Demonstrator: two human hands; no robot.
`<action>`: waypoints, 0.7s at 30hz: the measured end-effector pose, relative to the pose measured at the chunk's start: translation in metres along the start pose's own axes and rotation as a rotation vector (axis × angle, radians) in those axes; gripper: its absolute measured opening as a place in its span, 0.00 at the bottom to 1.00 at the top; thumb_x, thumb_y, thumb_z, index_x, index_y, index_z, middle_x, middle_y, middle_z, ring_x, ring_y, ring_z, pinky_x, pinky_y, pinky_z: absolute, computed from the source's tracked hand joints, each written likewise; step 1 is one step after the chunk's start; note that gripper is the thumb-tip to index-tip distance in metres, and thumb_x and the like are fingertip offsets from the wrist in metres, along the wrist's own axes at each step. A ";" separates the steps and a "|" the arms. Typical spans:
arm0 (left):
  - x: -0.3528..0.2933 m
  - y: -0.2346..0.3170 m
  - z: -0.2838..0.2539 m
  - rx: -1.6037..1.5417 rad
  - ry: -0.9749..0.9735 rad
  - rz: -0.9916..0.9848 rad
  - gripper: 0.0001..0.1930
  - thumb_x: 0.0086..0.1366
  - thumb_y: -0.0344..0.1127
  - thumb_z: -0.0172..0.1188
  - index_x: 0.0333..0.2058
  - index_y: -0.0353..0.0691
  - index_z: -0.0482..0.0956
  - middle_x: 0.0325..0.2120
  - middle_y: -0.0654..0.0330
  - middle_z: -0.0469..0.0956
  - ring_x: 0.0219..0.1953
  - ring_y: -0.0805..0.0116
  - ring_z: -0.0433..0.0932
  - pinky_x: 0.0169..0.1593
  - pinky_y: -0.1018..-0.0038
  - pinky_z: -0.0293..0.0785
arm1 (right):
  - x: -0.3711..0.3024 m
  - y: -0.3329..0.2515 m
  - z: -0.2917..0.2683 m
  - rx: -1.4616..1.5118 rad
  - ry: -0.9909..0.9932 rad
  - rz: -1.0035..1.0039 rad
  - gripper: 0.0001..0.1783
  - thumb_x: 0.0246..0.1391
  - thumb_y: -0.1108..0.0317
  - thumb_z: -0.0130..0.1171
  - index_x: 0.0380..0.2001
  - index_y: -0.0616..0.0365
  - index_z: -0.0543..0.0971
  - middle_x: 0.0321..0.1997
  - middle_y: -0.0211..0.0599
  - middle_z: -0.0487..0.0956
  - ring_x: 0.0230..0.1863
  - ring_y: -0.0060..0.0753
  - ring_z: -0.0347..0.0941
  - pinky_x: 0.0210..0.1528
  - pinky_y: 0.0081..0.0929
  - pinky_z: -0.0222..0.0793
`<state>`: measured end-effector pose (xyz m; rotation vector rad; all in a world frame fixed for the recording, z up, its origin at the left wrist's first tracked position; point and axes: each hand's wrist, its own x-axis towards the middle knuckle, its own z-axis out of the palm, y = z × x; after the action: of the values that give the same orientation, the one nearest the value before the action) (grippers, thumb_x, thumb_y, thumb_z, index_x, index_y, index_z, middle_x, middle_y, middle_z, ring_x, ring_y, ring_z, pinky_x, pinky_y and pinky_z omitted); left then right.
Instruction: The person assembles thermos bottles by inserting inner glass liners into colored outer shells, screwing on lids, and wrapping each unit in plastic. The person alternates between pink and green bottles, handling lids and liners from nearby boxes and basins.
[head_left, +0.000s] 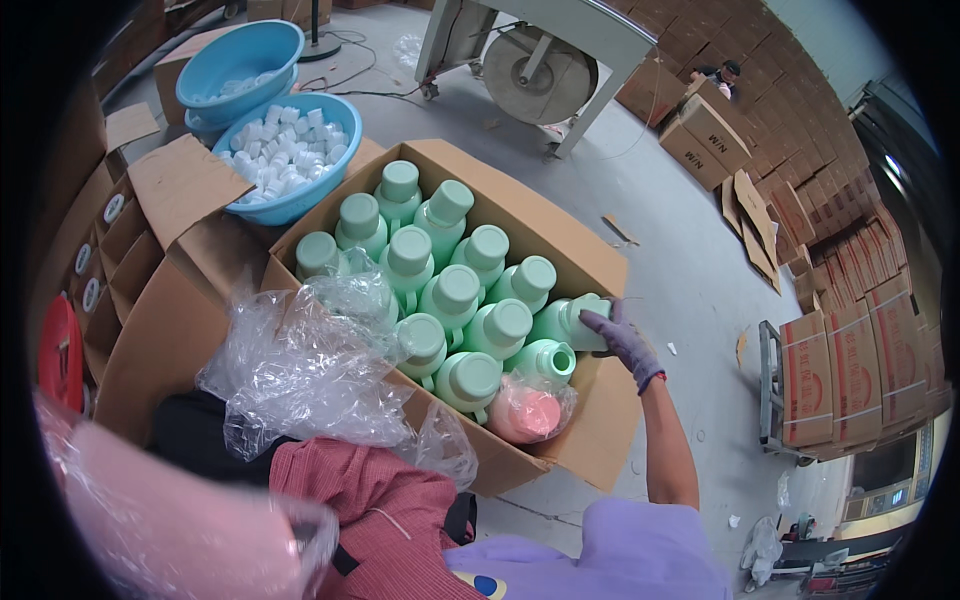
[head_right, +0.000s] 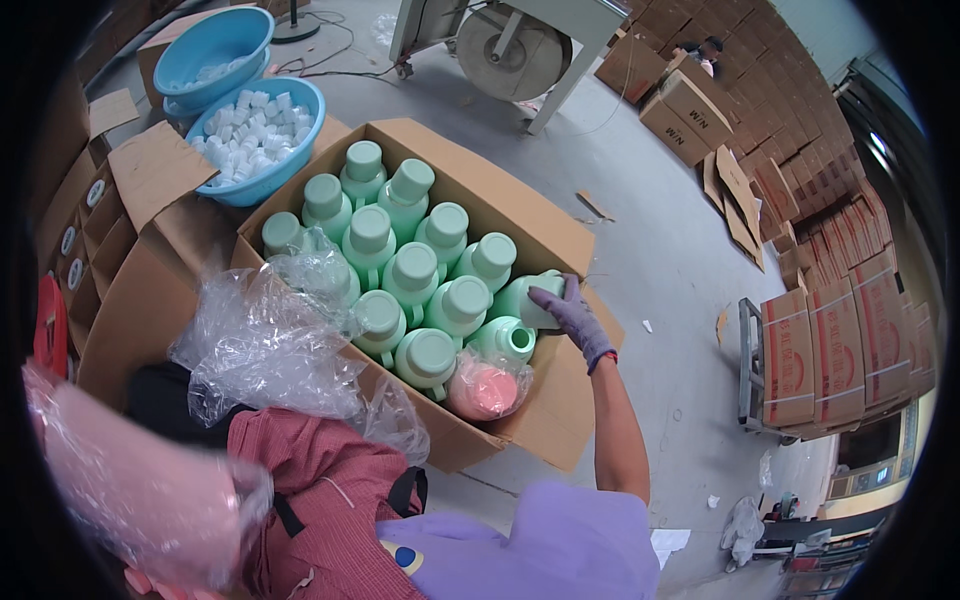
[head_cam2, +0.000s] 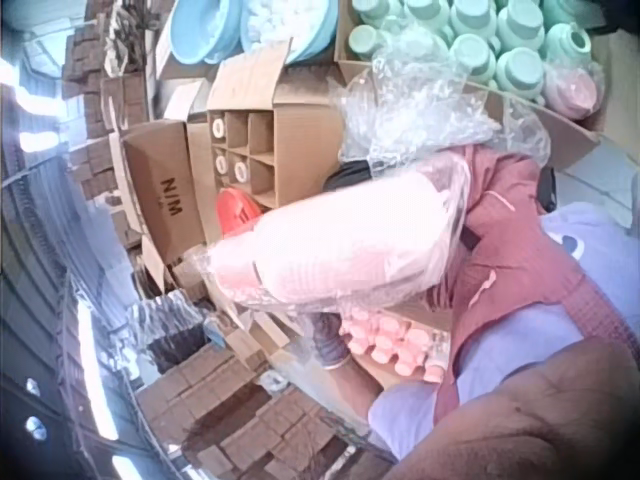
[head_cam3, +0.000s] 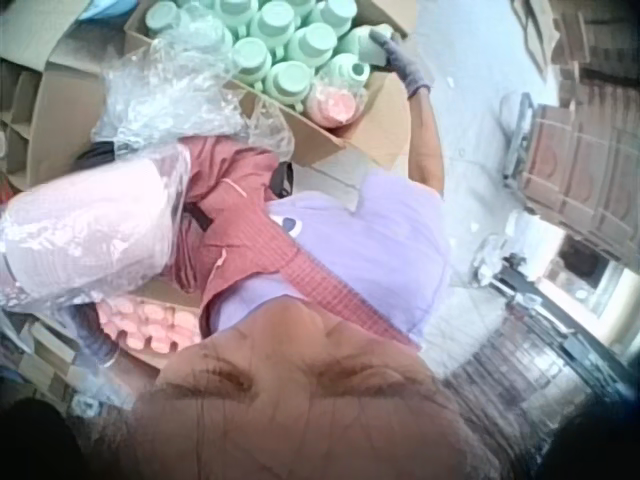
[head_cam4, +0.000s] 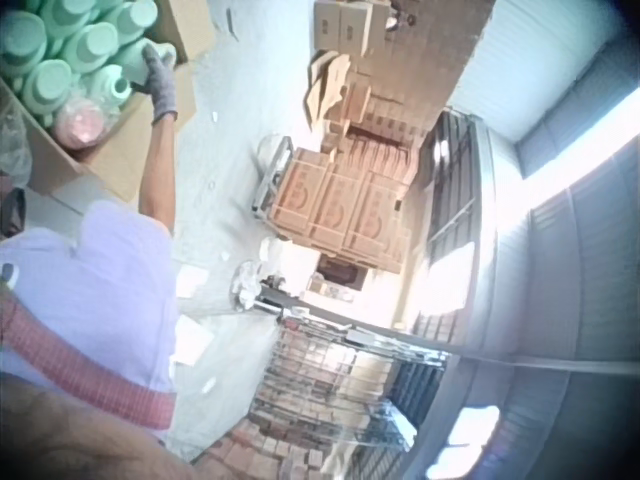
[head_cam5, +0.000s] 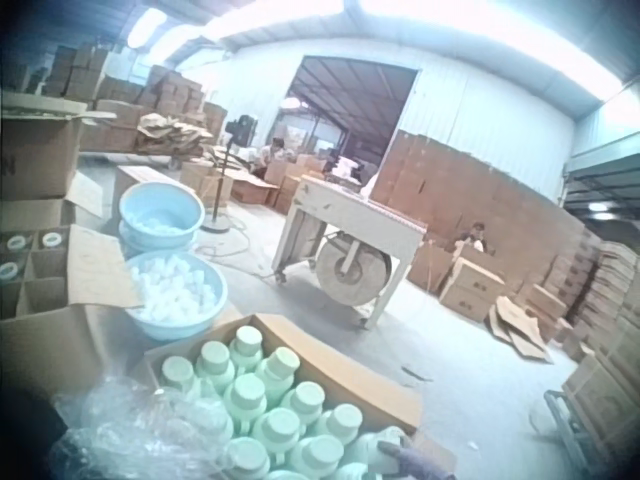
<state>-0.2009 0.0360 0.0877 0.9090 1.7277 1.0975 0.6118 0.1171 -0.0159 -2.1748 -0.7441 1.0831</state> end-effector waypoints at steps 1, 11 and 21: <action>0.020 -0.014 0.036 -0.126 -0.010 -0.077 0.20 0.71 0.33 0.51 0.58 0.28 0.69 0.53 0.46 0.75 0.50 0.56 0.77 0.52 0.62 0.77 | 0.009 0.014 0.002 0.159 -0.086 0.070 0.45 0.46 0.38 0.69 0.62 0.47 0.65 0.56 0.44 0.74 0.56 0.44 0.74 0.48 0.49 0.79; 0.021 -0.015 0.385 -0.562 -0.754 -0.087 0.14 0.67 0.34 0.59 0.48 0.33 0.77 0.41 0.52 0.81 0.43 0.58 0.83 0.43 0.58 0.86 | 0.002 0.069 0.004 1.273 -0.240 -0.109 0.34 0.57 0.35 0.57 0.59 0.45 0.72 0.58 0.36 0.76 0.58 0.45 0.72 0.55 0.54 0.76; -0.027 -0.125 0.638 -0.205 -1.077 0.090 0.18 0.65 0.34 0.62 0.51 0.33 0.75 0.44 0.54 0.81 0.44 0.65 0.79 0.49 0.72 0.75 | -0.146 0.005 -0.075 0.127 0.899 -1.032 0.34 0.64 0.51 0.56 0.68 0.43 0.57 0.67 0.46 0.65 0.60 0.57 0.71 0.49 0.49 0.83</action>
<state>0.3850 0.1568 -0.1689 1.1484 0.6797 0.6027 0.6011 -0.0074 0.0902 -1.5161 -1.0699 -0.3478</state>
